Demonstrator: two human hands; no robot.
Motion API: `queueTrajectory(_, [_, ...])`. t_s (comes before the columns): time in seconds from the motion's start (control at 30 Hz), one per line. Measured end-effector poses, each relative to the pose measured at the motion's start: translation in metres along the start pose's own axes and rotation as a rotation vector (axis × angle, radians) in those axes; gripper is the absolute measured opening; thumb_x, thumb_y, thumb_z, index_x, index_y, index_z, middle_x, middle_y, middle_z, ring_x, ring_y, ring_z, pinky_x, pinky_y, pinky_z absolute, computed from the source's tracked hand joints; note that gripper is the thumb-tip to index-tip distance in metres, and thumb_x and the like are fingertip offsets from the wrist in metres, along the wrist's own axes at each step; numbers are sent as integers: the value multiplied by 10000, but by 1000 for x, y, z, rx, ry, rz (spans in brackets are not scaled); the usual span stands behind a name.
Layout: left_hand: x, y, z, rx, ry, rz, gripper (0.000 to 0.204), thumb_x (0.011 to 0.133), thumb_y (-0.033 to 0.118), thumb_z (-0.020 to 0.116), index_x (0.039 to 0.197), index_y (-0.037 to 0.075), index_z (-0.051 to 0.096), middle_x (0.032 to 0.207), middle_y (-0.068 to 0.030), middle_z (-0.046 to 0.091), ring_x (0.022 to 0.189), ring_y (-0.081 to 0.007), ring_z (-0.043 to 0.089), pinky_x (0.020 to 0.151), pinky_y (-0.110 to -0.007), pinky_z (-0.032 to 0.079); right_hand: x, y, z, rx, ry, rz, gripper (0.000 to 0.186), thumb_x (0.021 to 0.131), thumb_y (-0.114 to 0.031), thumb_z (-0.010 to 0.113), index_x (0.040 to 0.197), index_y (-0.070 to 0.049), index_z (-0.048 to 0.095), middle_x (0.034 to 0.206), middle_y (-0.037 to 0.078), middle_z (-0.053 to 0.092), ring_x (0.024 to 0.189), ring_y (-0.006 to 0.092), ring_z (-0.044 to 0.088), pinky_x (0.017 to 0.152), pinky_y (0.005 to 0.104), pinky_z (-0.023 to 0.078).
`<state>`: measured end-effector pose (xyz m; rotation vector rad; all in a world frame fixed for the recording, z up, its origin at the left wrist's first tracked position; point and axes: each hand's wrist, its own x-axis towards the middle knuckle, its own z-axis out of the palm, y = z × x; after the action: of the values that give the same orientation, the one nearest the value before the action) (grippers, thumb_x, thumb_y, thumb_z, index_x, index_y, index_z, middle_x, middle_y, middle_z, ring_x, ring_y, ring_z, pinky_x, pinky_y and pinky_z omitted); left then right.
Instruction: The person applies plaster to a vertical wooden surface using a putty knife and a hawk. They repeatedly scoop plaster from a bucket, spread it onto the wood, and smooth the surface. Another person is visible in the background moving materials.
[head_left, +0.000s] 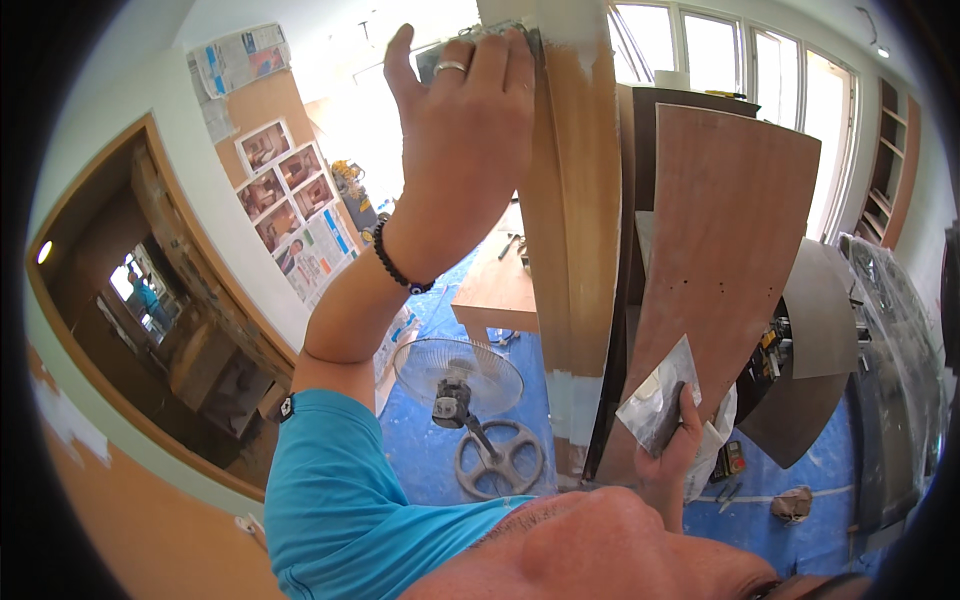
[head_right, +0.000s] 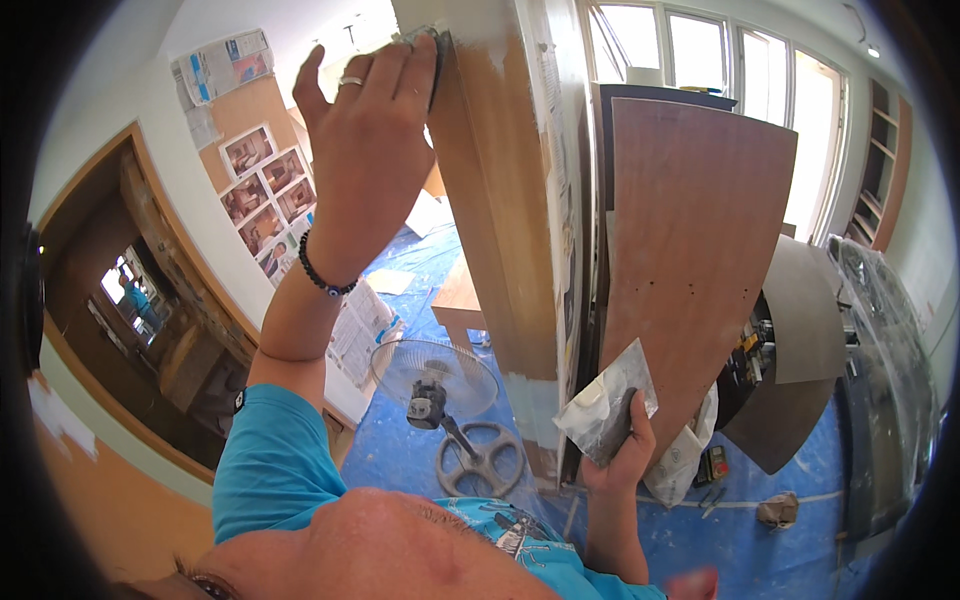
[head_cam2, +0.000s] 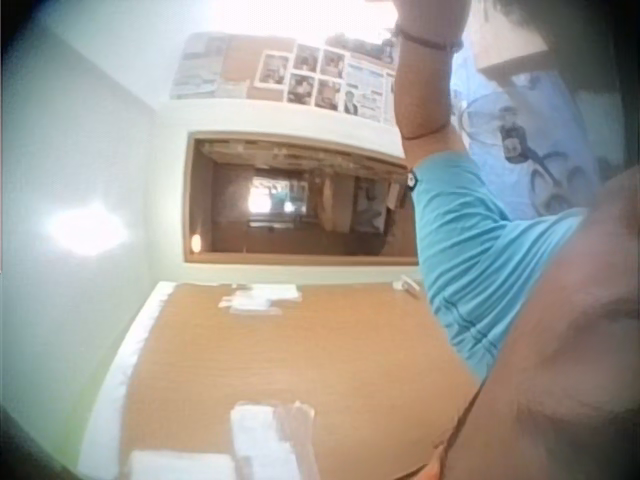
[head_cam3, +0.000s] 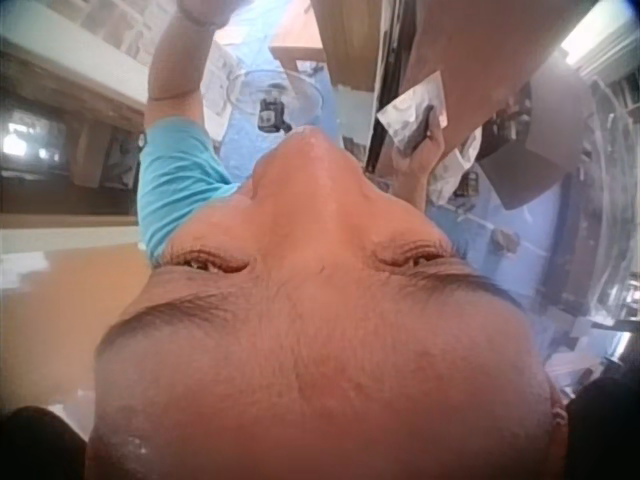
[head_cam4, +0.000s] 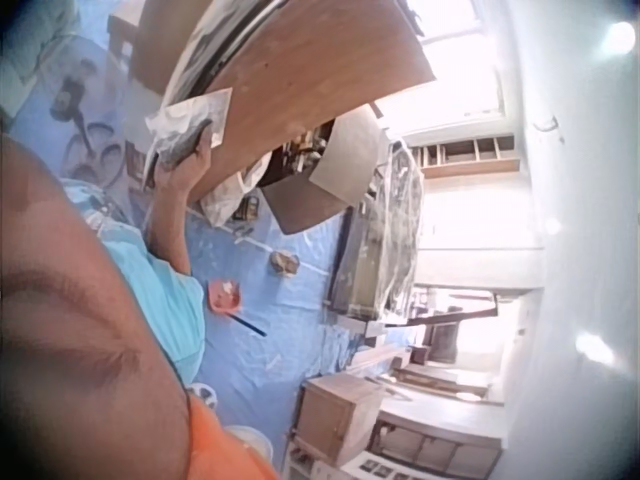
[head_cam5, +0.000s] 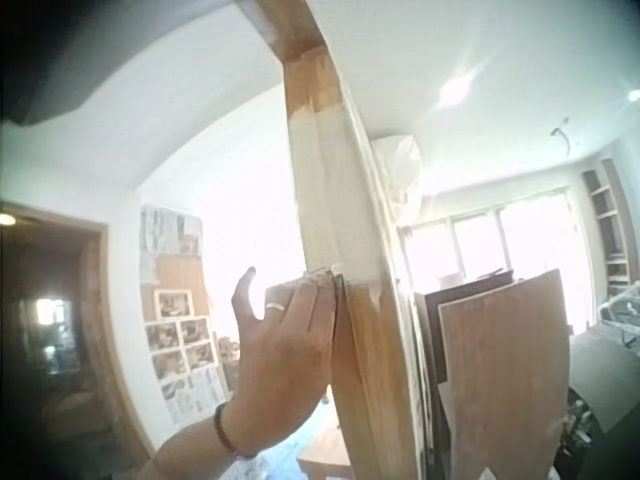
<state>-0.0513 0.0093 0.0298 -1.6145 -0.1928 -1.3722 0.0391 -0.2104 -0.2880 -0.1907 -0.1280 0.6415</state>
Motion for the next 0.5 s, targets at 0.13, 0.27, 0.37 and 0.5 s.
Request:
queueTrajectory(0.13, [-22, 8, -14, -135, -56, -1, 386, 840, 50, 596, 1216, 2, 668, 1012, -67, 635, 973, -206, 649, 1119, -649, 287, -5, 0, 3, -26, -67, -5, 331, 1059, -286, 568, 1262, -26, 595, 1182, 110, 713, 1072, 257, 711, 949, 438, 579])
queueTrajectory(0.27, [-69, 7, -49, -464, -149, -105, 494, 816, -17, 585, 1304, 28, 655, 1115, -93, 675, 1045, -256, 662, 1055, -540, 417, -12, -1, 3, -33, -26, 9, 334, 1057, -287, 572, 1264, -26, 596, 1197, 113, 708, 1089, 263, 706, 964, 440, 575])
queueTrajectory(0.37, [-112, 20, -69, -1004, -72, -126, 611, 793, -80, 582, 1389, 46, 627, 1218, -118, 689, 1138, -319, 657, 973, -424, 518, -17, 4, 5, -16, 24, 64, 343, 1051, -287, 580, 1268, -23, 600, 1204, 115, 707, 1098, 269, 704, 974, 443, 573])
queueTrajectory(0.5, [-170, 80, -100, -1737, -150, -180, 698, 739, -127, 595, 1407, 74, 622, 1366, -145, 594, 1204, -355, 611, 1021, -463, 490, -22, 18, 12, 23, 16, 184, 355, 1046, -284, 580, 1282, -19, 601, 1215, 134, 708, 1091, 283, 707, 976, 455, 570])
